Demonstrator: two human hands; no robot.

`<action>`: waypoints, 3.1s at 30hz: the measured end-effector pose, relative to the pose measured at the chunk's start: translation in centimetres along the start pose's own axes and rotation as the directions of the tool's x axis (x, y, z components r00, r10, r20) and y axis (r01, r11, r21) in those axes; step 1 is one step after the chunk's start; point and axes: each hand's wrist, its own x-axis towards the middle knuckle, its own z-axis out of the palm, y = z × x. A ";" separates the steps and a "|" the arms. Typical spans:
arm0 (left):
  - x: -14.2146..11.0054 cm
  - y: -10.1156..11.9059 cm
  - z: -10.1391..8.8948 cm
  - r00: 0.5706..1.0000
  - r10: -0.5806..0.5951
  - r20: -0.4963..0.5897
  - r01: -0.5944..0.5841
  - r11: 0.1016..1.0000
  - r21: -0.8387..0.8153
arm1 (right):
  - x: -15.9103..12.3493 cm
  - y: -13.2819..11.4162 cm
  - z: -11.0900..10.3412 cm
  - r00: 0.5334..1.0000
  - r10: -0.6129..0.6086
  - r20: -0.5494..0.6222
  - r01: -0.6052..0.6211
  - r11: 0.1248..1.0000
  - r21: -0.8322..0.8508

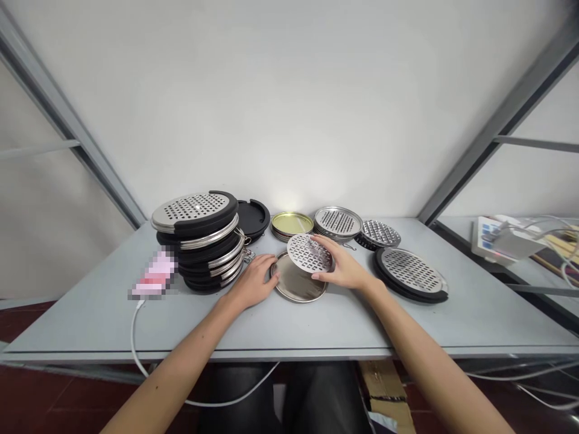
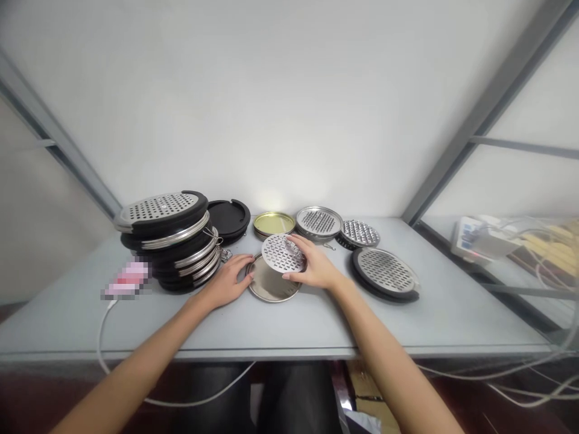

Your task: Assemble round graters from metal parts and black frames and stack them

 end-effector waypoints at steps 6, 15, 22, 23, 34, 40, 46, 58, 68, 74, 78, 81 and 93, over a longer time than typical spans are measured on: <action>0.0 0.2 -0.1 0.999 0.031 0.014 -0.031 0.999 0.015 | -0.1 0.1 -0.1 1.000 -0.020 0.016 0.020 1.000 0.005; 0.0 -0.2 -0.4 0.998 0.038 0.058 -0.040 0.999 0.024 | -0.8 -1.1 0.4 0.988 -0.031 0.152 0.029 0.999 0.015; 0.0 -0.1 -0.5 0.998 0.014 0.065 -0.013 1.000 -0.021 | -2.1 -2.6 1.4 0.981 -0.100 0.169 0.099 0.995 0.019; 0.0 -0.1 -0.5 0.998 0.010 0.067 -0.009 1.000 -0.022 | -2.3 -2.7 1.4 0.980 -0.097 0.173 0.096 0.995 0.012; -0.1 -0.1 -0.7 0.994 0.019 0.107 -0.016 1.000 -0.026 | -2.6 -2.2 2.1 0.984 -0.060 0.168 0.069 0.996 -0.049; -0.2 0.1 -0.8 0.991 0.021 0.130 -0.017 0.999 -0.032 | -2.6 -2.1 2.3 0.987 -0.008 0.162 0.017 0.998 -0.057; -0.3 -0.1 -0.7 0.989 0.003 0.150 0.001 0.999 -0.033 | -2.5 -2.2 2.4 0.988 0.012 0.155 -0.005 0.999 -0.045; -0.4 -0.4 -0.4 0.989 0.027 0.145 -0.025 1.000 -0.018 | -2.3 -2.0 3.3 0.992 0.038 0.118 -0.029 0.997 -0.078; -0.3 -0.2 -0.3 0.990 0.012 0.143 -0.013 1.000 0.006 | -2.2 -2.0 3.1 0.976 0.120 0.183 -0.108 0.992 -0.072; -0.2 -0.2 -0.3 0.989 0.012 0.149 -0.015 1.000 0.019 | -1.9 -2.4 3.0 0.966 0.162 0.203 -0.154 0.986 -0.056; -0.2 0.0 -0.4 0.990 0.020 0.140 -0.025 0.999 0.036 | -1.7 -2.3 3.4 0.967 0.187 0.175 -0.185 0.982 -0.027; -0.2 0.2 -0.4 0.990 0.010 0.142 -0.016 0.999 0.041 | -1.6 -2.1 3.8 0.975 0.191 0.115 -0.191 0.982 -0.013; -0.4 0.4 -1.0 0.995 0.022 0.093 -0.026 0.999 0.038 | -2.0 -1.5 1.3 0.984 0.149 -0.095 -0.144 0.988 0.059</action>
